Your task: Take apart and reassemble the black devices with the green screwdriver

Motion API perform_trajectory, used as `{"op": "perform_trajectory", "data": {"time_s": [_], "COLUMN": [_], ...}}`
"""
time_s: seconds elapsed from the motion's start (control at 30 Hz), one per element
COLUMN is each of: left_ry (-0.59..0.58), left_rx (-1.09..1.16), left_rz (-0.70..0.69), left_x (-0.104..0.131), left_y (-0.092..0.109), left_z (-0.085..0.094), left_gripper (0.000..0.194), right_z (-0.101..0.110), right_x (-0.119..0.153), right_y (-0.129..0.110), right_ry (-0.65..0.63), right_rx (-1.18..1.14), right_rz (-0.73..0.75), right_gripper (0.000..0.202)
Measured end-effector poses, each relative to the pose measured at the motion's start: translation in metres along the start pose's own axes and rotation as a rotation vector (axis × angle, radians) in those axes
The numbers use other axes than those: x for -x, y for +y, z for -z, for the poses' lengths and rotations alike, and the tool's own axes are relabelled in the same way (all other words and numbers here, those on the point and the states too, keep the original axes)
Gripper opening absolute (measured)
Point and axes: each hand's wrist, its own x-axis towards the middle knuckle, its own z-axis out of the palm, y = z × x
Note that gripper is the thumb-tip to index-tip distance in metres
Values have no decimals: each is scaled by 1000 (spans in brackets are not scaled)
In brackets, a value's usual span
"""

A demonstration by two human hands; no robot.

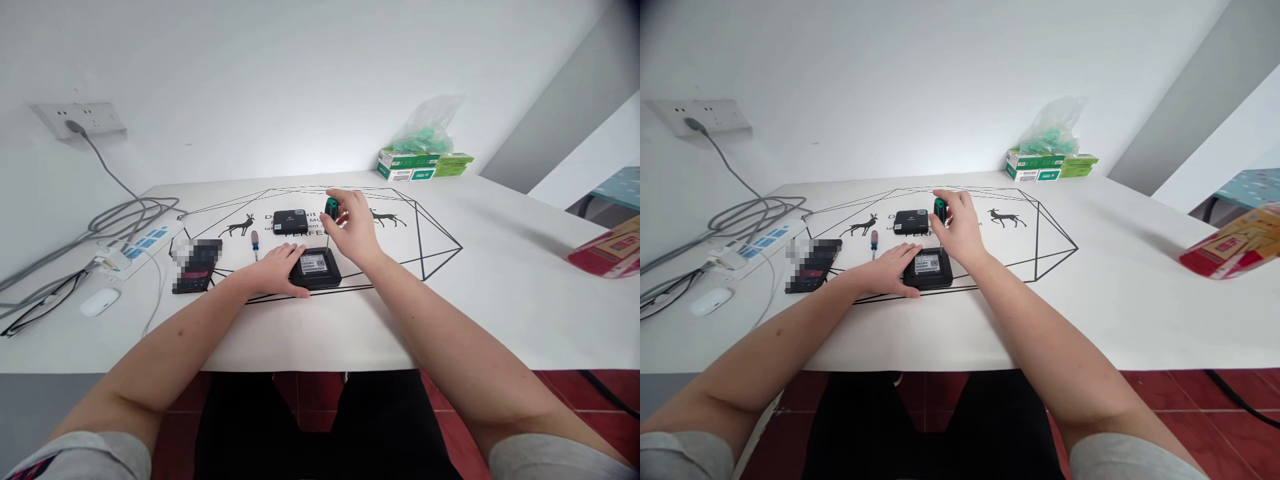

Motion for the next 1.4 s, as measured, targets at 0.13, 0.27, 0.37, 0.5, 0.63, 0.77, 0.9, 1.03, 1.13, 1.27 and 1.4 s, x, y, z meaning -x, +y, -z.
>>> {"op": "perform_trajectory", "data": {"time_s": [0.13,0.27,0.37,0.5,0.63,0.77,0.9,1.03,1.13,1.27,1.4], "left_ry": [-2,17,18,42,86,327,551,576,577,549,494], "left_rx": [-3,14,15,36,102,261,318,367,336,140,-20], "left_rz": [-6,-16,-17,-34,-38,-31,-147,-157,-112,65,231], "left_x": [-1,-2,-2,-2,-4,-10,-17,-19,-17,-16,-19], "left_y": [-2,-4,-5,-6,-10,-15,-19,-16,-12,-11,-19], "left_z": [-1,-2,-3,-5,-5,-5,-8,-8,-4,2,3], "left_gripper": [143,142,142,143,139,96,46,19,18,24,31], "right_z": [0,0,0,1,2,-1,-6,-10,-10,-9,-9], "right_x": [0,0,-1,-1,-1,1,4,8,9,8,8], "right_y": [0,1,2,2,1,1,0,-2,-3,-2,-4], "right_ry": [19,44,68,105,164,178,136,122,114,117,120], "right_rx": [-24,-23,-24,-34,-113,-236,-287,-291,-279,-259,-253], "right_rz": [-7,-14,-8,-11,-54,-131,-163,-162,-152,-144,-137], "right_gripper": [52,49,48,46,45,49,49,48,47,46,45]}}
